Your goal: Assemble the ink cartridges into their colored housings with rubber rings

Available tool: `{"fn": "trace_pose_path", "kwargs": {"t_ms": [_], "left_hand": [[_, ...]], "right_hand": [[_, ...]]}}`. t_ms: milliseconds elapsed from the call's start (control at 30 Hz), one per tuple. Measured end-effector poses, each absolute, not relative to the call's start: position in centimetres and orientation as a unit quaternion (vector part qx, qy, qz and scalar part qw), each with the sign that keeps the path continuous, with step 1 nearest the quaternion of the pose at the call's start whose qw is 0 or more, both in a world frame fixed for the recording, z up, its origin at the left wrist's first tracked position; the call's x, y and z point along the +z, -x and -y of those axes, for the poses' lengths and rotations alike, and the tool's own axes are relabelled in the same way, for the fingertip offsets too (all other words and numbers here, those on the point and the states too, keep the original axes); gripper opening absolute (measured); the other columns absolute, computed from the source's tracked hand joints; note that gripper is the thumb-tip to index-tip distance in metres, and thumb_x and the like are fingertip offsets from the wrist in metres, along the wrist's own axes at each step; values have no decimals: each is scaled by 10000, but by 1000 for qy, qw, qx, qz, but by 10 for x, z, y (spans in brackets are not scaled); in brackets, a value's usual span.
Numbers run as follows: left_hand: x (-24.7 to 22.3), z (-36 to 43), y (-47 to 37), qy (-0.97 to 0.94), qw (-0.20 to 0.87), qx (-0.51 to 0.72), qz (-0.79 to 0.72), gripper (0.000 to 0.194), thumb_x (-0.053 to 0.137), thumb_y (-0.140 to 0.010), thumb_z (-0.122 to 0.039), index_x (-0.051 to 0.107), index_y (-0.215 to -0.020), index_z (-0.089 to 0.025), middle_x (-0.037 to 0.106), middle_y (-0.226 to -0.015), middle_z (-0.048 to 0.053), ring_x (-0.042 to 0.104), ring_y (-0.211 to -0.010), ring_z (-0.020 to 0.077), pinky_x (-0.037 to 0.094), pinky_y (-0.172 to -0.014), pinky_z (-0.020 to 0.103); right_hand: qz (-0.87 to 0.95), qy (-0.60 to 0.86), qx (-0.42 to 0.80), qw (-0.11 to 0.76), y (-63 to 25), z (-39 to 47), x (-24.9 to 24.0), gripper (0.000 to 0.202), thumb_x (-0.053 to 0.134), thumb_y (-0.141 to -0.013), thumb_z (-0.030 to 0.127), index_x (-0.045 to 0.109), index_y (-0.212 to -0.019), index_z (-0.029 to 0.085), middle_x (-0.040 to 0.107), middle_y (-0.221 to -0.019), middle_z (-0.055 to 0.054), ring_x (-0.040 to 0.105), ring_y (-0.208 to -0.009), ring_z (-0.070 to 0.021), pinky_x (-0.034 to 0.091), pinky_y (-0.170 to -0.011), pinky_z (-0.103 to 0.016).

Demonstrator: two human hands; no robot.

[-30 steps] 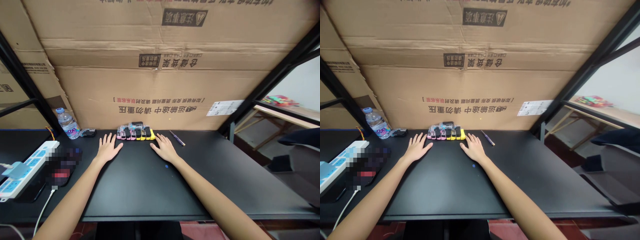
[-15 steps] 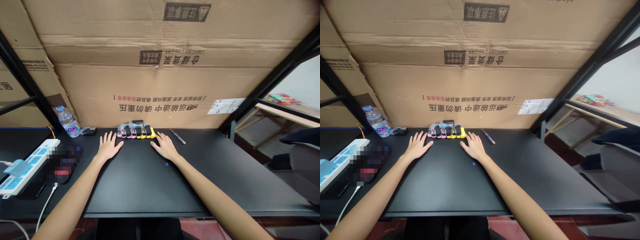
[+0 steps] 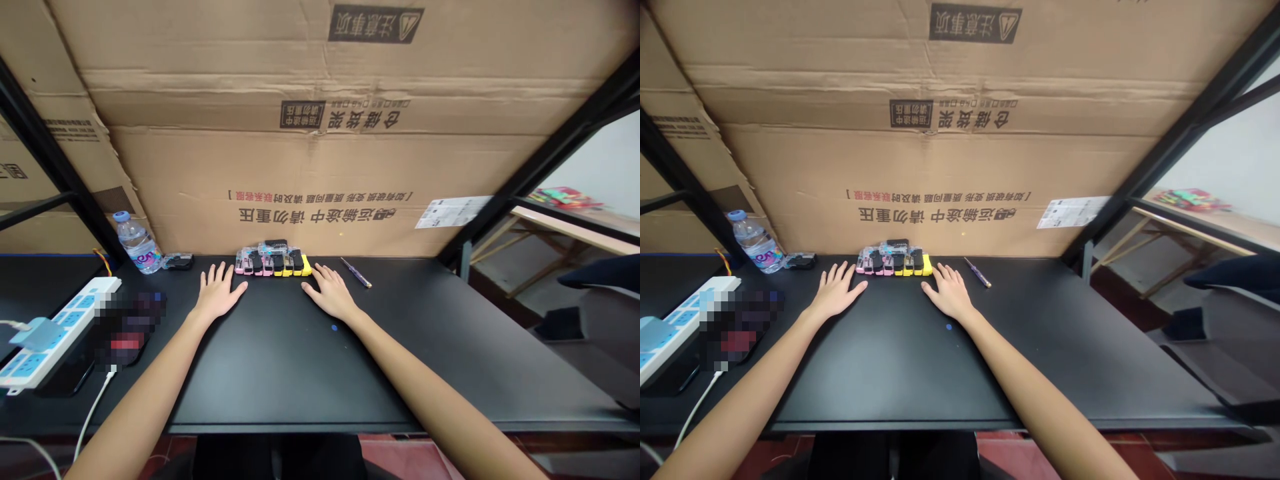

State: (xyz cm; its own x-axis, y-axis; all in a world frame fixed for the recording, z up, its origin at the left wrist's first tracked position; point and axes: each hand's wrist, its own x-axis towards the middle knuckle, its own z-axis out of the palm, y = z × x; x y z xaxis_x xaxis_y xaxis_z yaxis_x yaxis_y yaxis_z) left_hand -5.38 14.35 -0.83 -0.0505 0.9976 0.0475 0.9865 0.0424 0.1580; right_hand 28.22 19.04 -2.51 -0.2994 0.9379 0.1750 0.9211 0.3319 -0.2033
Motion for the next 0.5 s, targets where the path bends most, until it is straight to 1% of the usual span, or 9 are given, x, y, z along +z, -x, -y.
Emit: {"fn": "trace_pose_path", "kwargs": {"t_ms": [133, 300, 433, 500], "left_hand": [[-8, -143, 54, -689, 36, 74, -720, 863, 311, -1051, -713, 347, -1706, -151, 223, -1799, 148, 164, -1668, 427, 151, -1327, 653], [-9, -143, 54, -685, 37, 76, -724, 873, 283, -1051, -732, 352, -1706, -160, 236, -1798, 135, 168, -1669, 414, 147, -1333, 644], [-11, -147, 49, -665, 30, 116, -737, 891, 192, -1046, -770, 433, -1669, -181, 334, -1767, 124, 243, -1648, 403, 182, -1327, 634], [-11, -150, 45, -651, 23, 130, -747, 874, 196, -1049, -763, 478, -1642, -186, 380, -1747, 124, 291, -1625, 407, 220, -1316, 624]], "right_hand": [[803, 581, 39, 130, -282, -190, -24, 679, 424, -1077, 571, 522, -1582, 128, 424, -1714, -181, 346, -1614, -375, 245, -1324, -542], [803, 581, 37, 127, -281, -190, -23, 681, 421, -1075, 571, 519, -1585, 130, 428, -1712, -181, 352, -1611, -378, 254, -1320, -549], [805, 579, 35, 127, -281, -190, -23, 683, 409, -1076, 575, 522, -1582, 130, 431, -1709, -186, 361, -1606, -382, 265, -1313, -561], [805, 579, 33, 127, -281, -189, -23, 685, 409, -1076, 570, 521, -1582, 122, 430, -1709, -189, 361, -1605, -385, 264, -1315, -555]]}}
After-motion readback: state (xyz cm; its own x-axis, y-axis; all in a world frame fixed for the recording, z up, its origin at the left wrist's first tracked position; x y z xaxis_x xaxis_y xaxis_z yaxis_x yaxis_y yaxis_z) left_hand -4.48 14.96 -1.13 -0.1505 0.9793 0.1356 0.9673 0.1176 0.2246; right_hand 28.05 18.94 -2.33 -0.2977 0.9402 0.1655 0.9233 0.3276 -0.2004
